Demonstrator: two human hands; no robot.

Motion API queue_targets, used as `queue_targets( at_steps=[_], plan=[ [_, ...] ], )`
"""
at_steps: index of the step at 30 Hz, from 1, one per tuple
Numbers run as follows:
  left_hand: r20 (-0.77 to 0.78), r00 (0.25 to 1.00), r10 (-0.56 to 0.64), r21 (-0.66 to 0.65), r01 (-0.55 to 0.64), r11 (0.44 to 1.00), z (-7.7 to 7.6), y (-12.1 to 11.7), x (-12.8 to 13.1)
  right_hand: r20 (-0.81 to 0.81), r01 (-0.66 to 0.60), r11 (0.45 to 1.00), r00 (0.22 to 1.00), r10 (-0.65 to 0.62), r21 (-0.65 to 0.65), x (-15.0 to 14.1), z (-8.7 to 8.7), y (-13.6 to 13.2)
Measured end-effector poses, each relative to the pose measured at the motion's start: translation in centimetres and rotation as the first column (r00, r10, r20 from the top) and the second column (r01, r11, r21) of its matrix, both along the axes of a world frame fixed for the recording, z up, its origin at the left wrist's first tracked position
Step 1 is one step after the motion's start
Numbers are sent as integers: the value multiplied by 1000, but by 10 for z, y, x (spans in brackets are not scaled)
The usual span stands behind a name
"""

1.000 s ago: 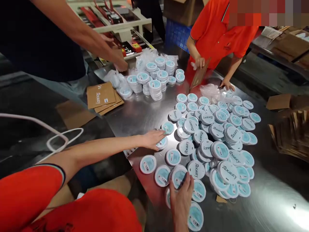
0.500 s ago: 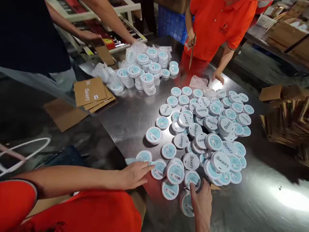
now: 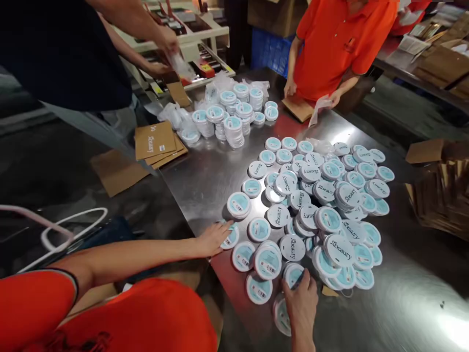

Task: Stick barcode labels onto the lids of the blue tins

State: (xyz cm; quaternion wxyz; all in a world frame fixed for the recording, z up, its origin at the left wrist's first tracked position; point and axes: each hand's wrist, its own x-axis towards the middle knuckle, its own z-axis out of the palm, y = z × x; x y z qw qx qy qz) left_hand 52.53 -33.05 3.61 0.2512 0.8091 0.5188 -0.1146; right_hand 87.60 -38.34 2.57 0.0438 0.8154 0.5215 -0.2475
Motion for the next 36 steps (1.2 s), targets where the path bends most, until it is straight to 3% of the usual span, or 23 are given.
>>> queue_targets(
  at_steps=[3, 5, 7, 11, 15, 18, 21, 23, 26, 29, 33, 35, 36],
  plan=[
    [17, 1000, 19, 25, -19, 1000, -4, 2, 2, 47, 19, 991, 999, -25, 134, -20, 31, 10],
    [40, 998, 38, 33, -40, 999, -9, 3, 1, 28, -47, 965, 999, 41, 259, -52, 50, 28],
    [59, 997, 51, 30, -52, 998, -15, 0, -5, -38, -176, 933, 980, 197, 313, -95, 58, 52],
    [106, 992, 69, 48, -74, 996, -26, -15, -30, -38, -299, 924, 948, 317, 237, -159, 38, 94],
    [164, 980, 114, 85, -130, 988, -33, -32, -61, -41, -263, 941, 960, 277, 212, -161, 26, 94],
    [191, 970, 152, 65, -167, 984, -34, -32, -75, -85, -223, 908, 960, 268, 354, -157, 38, 75],
    [175, 962, 210, 46, -222, 974, -30, -22, -82, -152, -297, 799, 890, 430, 524, -183, 49, 65],
    [189, 954, 233, 44, -246, 968, -25, -15, -86, -153, -323, 748, 858, 490, 580, -211, 49, 74],
    [223, 938, 264, 24, -276, 961, -10, -5, -92, -100, -316, 770, 893, 439, 555, -244, 43, 104],
    [243, 922, 302, 10, -314, 949, 11, 8, -99, -93, -357, 808, 890, 447, 468, -242, 39, 130],
    [320, 871, 372, -5, -391, 920, 38, 32, -102, 18, -419, 820, 894, 448, 390, -191, 42, 137],
    [346, 860, 374, -14, -394, 919, 47, 41, -102, 118, -546, 817, 838, 533, 184, -165, 42, 137],
    [354, 860, 368, -17, -387, 922, 49, 43, -101, 148, -621, 781, 780, 607, 69, -155, 40, 137]
  ],
)
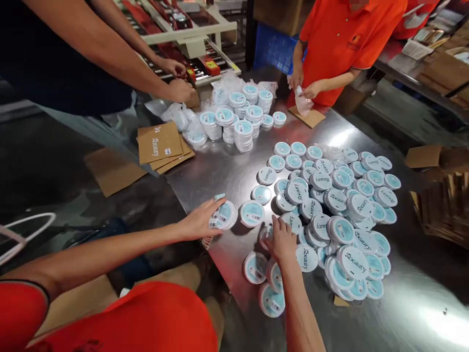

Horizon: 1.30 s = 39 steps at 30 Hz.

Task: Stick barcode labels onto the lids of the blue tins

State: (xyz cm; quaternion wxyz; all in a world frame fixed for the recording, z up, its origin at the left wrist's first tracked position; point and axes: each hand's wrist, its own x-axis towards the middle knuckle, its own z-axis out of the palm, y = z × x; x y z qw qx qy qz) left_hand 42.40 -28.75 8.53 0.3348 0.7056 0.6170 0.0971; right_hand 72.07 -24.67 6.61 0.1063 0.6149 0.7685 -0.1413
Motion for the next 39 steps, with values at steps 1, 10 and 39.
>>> queue_targets(
  at_steps=[1, 10, 39],
  plan=[
    [6, 1000, -11, -3, 11, 1000, 2, 0, 0, 66, -80, 994, 994, 84, -68, 6, -2, 0],
    [46, 981, -190, -55, 192, 980, -24, -67, 20, 78, -309, 947, 946, 316, -84, 2, -17, -13],
    [-68, 972, -224, -24, 223, 975, -36, -53, 66, -453, 557, 830, 734, -506, -23, 66, -43, -138]
  ],
)
